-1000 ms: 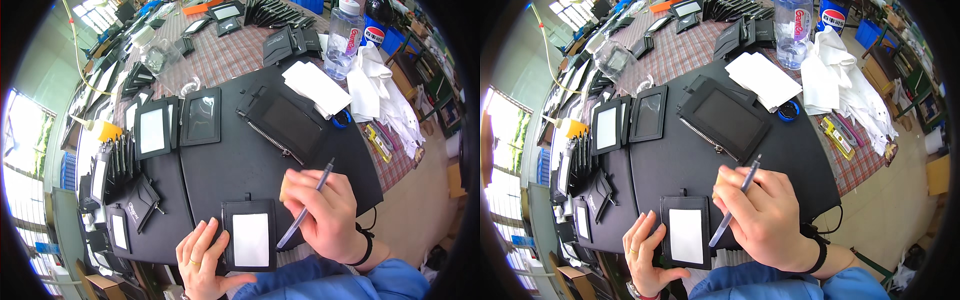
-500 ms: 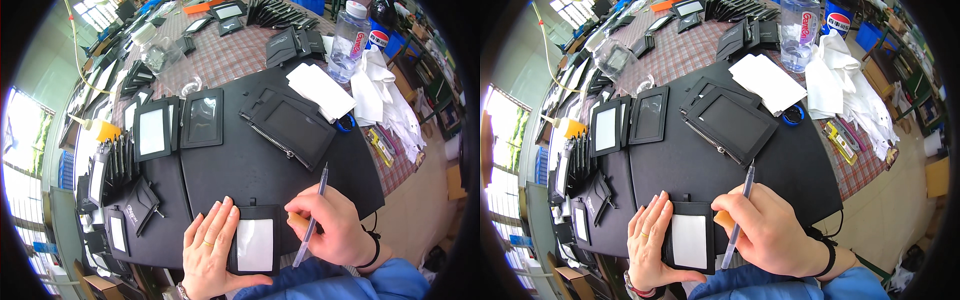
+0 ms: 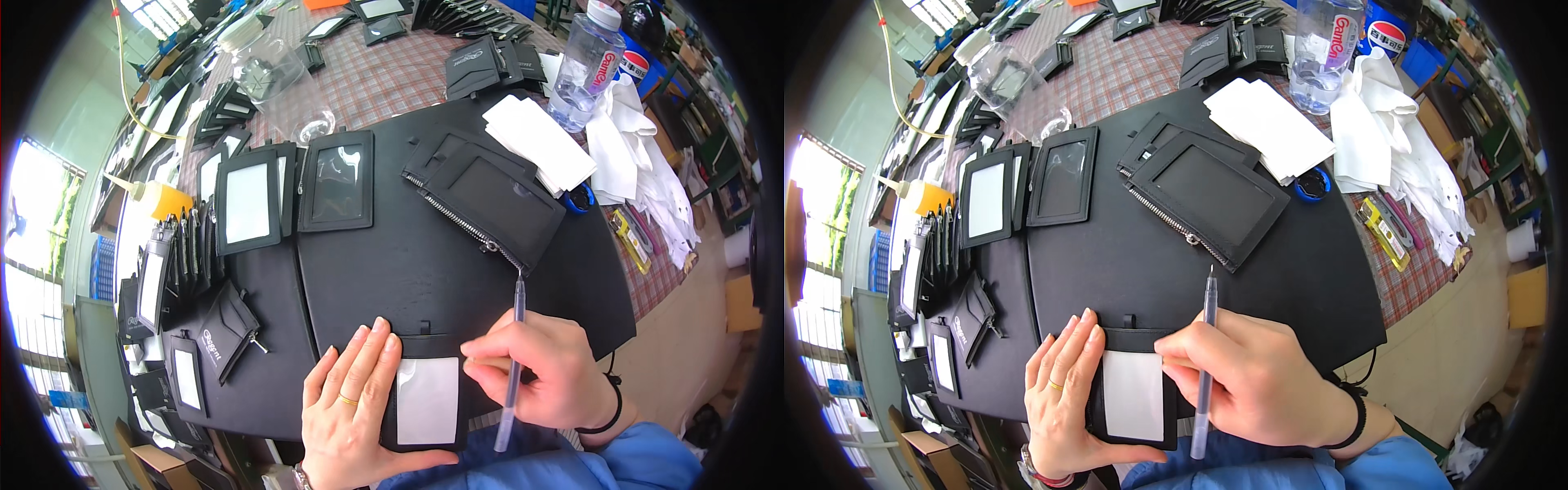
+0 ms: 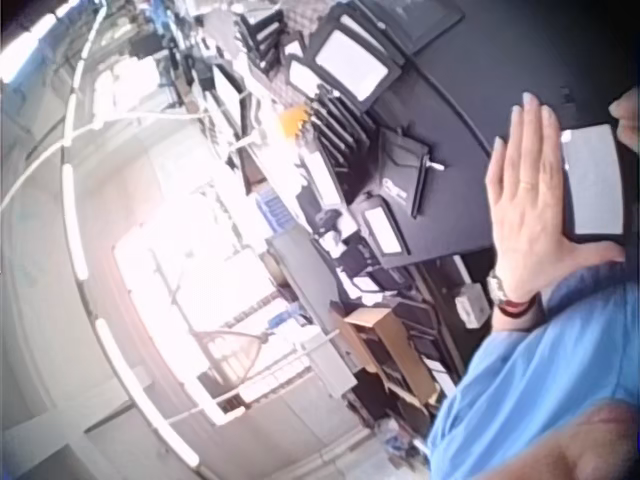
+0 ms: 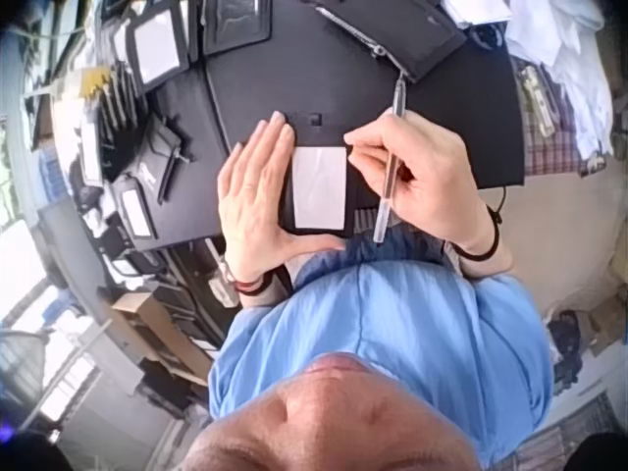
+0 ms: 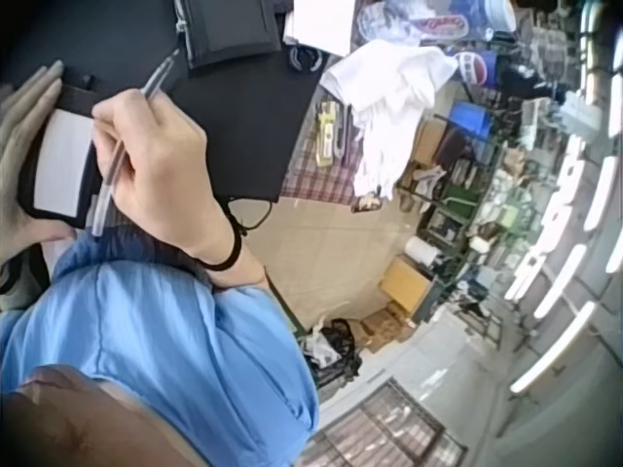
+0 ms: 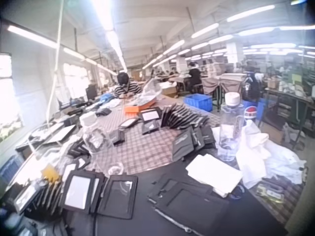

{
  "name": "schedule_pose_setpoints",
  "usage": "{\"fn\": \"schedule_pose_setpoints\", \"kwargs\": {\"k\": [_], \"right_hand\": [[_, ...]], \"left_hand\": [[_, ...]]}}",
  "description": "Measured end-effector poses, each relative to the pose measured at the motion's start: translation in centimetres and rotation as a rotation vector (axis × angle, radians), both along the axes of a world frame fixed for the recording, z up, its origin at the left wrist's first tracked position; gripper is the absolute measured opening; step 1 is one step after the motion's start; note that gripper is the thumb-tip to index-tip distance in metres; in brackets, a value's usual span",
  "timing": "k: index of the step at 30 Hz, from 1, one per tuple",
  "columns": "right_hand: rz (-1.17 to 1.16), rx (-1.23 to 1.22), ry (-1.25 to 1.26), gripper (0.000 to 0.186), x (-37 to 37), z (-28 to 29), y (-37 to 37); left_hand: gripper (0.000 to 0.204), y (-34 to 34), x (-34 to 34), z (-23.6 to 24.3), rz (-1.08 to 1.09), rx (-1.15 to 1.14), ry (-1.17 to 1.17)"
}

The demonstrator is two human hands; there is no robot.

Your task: Inspecting, cleaning, and marking leather ID holders in a workshop.

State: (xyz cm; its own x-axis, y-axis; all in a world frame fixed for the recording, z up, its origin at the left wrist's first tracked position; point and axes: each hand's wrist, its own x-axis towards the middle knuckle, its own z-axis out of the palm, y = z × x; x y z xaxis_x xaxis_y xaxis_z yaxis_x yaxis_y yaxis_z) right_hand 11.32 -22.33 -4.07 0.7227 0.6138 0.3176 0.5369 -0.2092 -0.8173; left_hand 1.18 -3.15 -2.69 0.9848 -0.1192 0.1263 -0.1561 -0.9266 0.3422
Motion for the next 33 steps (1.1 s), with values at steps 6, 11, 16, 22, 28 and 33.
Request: {"fn": "schedule_pose_setpoints", "kwargs": {"k": [6,11,16,22,28,33], "right_hand": [[-0.137,0.048,0.069,0.021,-0.3,-0.3,0.5],[0.011,0.034,0.056,0.022,0.1,-0.1,-0.1],[-0.139,0.199,0.251,0.020,0.0,-0.4,-0.3],[-0.021,0.067,0.002,0.015,0.1,-0.6,0.0],[0.000,0.190,0.168,0.016,0.0,0.0,-0.5],[-0.011,0.108,0.064,0.013,-0.3,-0.5,-0.4]], "left_hand": [[0.123,-0.1,0.2,0.1,0.000,-0.013,0.006],[0.122,0.1,-0.3,0.1,0.002,-0.009,-0.006],[0.123,-0.2,-0.1,0.4,0.010,0.011,-0.001],[0.124,0.3,-0.2,-0.4,0.003,-0.026,-0.017],[0.123,0.1,-0.5,-0.3,-0.007,-0.015,-0.048],[0.118,-0.1,-0.6,-0.1,-0.011,-0.011,-0.058]]}}
